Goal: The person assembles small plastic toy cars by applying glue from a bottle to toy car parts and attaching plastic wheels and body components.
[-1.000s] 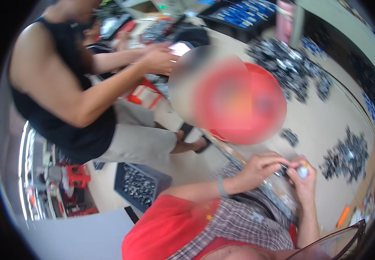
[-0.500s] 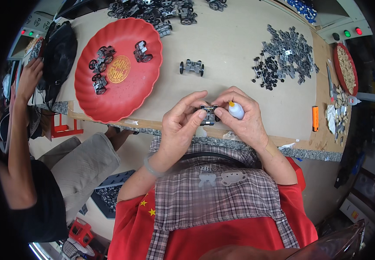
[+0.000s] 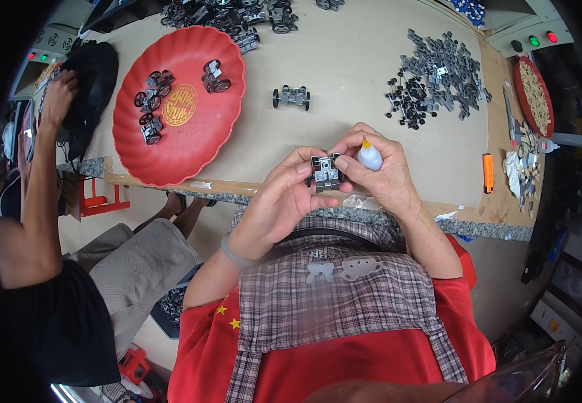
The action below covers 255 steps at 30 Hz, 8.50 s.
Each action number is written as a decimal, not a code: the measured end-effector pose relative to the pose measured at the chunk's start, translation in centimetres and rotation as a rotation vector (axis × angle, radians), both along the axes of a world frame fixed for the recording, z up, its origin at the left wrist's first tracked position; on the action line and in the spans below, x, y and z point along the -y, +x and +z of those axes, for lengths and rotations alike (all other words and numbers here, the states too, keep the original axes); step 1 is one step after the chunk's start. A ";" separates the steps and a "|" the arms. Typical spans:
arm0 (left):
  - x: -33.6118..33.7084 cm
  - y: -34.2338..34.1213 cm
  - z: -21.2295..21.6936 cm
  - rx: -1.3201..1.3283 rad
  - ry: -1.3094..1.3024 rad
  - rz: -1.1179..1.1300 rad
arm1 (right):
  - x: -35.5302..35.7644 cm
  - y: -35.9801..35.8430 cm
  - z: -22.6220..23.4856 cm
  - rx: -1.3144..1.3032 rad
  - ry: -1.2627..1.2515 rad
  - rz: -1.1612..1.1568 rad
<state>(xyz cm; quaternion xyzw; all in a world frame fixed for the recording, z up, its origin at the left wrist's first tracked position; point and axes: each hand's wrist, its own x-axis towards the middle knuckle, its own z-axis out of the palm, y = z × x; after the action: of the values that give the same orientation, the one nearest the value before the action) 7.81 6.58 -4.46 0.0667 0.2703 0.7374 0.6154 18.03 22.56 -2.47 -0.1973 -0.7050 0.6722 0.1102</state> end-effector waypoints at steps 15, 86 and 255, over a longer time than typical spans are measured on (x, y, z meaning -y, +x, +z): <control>-0.2 -0.1 -0.6 0.096 -0.034 0.016 | 0.2 0.1 0.5 0.017 -0.190 0.038; -0.1 -1.1 -0.8 0.046 -0.035 -0.047 | -0.2 2.1 1.1 -0.409 0.747 -0.145; -9.3 -5.0 2.9 -0.281 -0.039 -0.071 | -7.7 5.9 -0.4 0.040 0.939 -0.328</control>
<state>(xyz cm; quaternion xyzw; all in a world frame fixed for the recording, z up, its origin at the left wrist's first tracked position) 2.85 15.90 -1.51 0.1668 0.3654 0.6933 0.5983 23.92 30.26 -2.83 -0.2478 -0.8933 0.2517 0.2780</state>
